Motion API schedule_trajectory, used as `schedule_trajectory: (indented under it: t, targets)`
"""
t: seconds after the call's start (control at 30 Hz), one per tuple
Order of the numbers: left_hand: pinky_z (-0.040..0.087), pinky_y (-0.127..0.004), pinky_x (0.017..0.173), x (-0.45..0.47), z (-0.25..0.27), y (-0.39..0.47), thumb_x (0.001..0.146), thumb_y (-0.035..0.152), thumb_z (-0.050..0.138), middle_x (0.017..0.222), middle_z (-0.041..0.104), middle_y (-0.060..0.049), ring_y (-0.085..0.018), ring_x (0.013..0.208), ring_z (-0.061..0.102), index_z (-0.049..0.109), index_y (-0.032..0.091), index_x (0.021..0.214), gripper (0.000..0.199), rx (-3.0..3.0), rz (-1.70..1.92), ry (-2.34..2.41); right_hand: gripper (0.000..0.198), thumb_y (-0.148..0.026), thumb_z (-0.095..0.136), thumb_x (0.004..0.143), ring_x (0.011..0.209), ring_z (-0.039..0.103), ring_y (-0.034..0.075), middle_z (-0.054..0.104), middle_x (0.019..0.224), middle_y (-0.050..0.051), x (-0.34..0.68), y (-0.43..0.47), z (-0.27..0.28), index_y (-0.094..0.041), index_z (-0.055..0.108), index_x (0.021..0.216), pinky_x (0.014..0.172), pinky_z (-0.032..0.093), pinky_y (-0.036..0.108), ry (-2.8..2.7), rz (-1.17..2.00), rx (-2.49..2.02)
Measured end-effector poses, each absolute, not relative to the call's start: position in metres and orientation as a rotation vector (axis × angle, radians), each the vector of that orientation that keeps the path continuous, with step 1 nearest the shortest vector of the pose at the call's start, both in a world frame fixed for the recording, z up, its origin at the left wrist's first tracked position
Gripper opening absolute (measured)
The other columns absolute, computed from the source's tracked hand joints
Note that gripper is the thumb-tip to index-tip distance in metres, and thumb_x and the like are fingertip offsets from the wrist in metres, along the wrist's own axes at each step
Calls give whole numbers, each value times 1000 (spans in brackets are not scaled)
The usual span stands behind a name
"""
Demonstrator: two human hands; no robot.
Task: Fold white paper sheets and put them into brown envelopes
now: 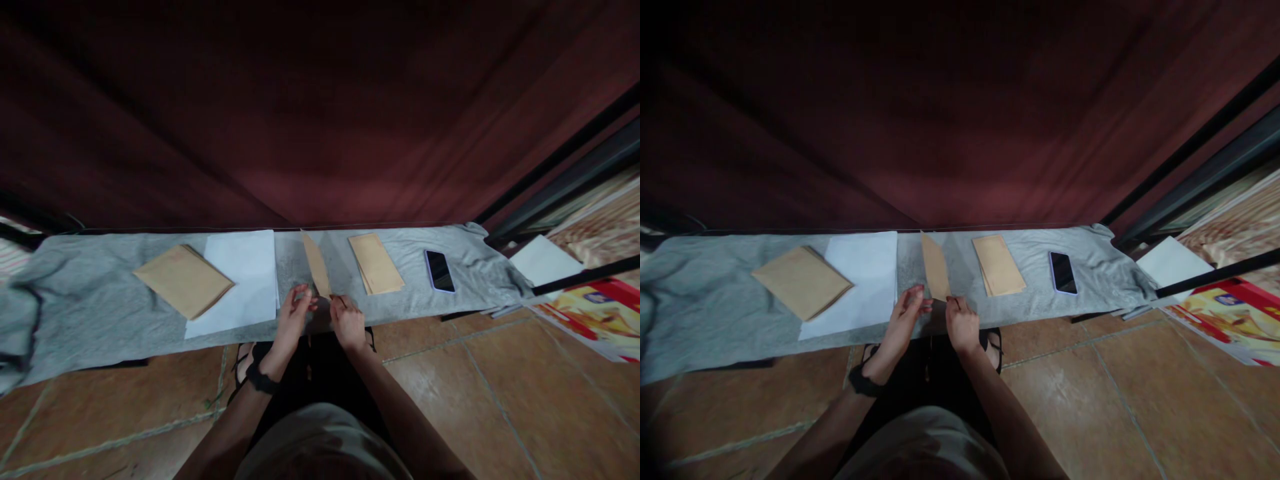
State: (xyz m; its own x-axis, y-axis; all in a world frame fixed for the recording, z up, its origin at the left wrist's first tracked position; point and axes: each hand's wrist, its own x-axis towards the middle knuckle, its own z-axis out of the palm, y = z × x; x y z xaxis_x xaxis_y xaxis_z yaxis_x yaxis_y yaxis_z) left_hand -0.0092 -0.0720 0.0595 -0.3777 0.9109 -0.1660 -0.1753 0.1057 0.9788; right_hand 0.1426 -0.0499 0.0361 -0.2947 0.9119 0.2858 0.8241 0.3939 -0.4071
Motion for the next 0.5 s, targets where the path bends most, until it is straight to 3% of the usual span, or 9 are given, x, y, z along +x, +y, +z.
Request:
schedule_trajectory:
  t: [0.07,0.17,0.3,0.4,0.5]
  targets:
    - [58,-33,78,-9,55,-73,79,58,68,113,68,-8,-19,92,71,59,21,114,52,721,1459,1450,34,-28,38,103,74,67,19,72,96,9,143,-47,41,-21,71,103,68,52,29,-2034,395,-1482]
    - [57,-35,80,-8,43,-75,73,54,76,108,70,-9,-19,89,70,61,18,114,57,623,1378,1466,36,-40,42,101,67,67,18,70,78,5,137,-48,40,-20,69,85,67,54,29,-1639,816,-1409]
    - [56,-33,78,-2,35,-78,68,49,81,97,75,-7,-20,85,71,65,16,114,59,595,1348,1389,39,-58,66,82,60,67,17,68,69,2,122,-60,29,-18,66,81,61,58,30,-1011,1429,-1224]
    - [54,-28,68,-1,32,-75,60,43,85,87,75,-4,-19,76,70,67,16,111,60,625,1344,1339,48,-61,81,64,58,67,17,70,69,2,115,-69,16,-18,65,80,57,58,30,-744,1648,-1205]
    - [49,-24,54,-9,25,-69,56,38,86,70,70,1,-15,60,64,64,15,114,66,650,1310,1424,53,-67,74,67,56,66,16,71,69,4,118,-72,6,-17,66,81,54,57,30,-836,1786,-1231]
